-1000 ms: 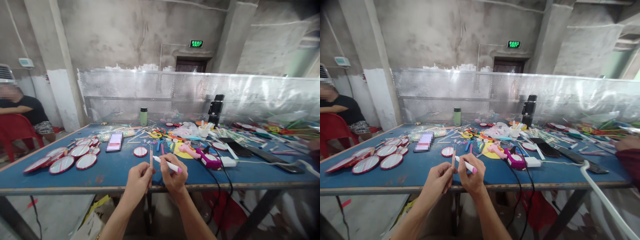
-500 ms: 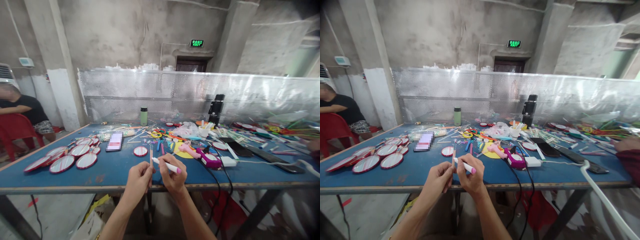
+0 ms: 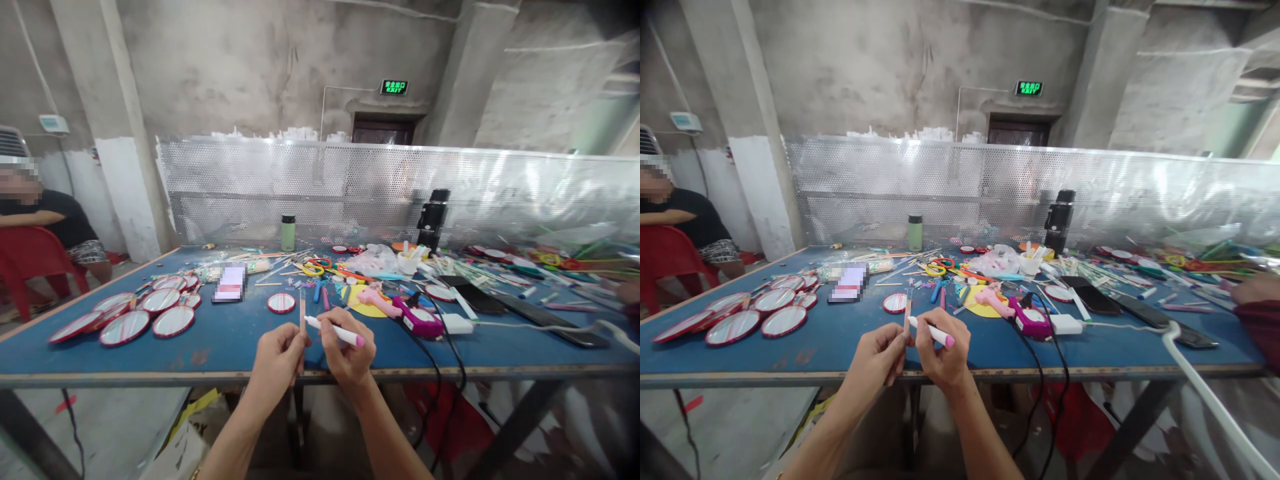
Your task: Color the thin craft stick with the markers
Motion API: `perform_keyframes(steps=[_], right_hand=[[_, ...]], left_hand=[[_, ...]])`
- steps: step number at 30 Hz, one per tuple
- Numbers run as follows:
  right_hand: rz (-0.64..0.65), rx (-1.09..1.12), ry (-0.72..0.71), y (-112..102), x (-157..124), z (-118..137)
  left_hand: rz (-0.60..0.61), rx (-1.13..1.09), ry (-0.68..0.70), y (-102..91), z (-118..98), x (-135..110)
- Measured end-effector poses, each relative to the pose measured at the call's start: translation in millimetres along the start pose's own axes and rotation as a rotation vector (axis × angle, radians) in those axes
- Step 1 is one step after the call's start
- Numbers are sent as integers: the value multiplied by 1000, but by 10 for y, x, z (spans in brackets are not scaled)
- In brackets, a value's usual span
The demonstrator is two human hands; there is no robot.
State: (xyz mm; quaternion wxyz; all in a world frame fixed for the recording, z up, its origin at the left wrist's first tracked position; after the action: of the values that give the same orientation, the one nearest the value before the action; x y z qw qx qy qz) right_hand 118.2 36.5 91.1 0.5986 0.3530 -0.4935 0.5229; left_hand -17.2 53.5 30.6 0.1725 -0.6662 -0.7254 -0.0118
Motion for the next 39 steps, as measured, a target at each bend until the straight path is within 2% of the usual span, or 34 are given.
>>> perform_keyframes(steps=[19,39], right_hand=[[-38,-21,-11,-26,2,12],[-15,-32,-42,-11,-1,26]], left_hand=[[-1,-22,-14,4,54,7],[15,-38,9,-2,51,16]])
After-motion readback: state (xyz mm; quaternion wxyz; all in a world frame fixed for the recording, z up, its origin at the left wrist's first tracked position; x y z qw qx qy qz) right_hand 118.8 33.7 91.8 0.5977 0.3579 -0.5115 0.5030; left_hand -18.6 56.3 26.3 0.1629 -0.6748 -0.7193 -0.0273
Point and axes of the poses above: each hand's wrist, its own x-axis towards the middle knuckle, its own y-axis out of the palm, z = x × y, the point moved 8 cm from there along x, towards the middle knuckle, and after that the axes turned 8 degrees about x, right-handed, at the moved point
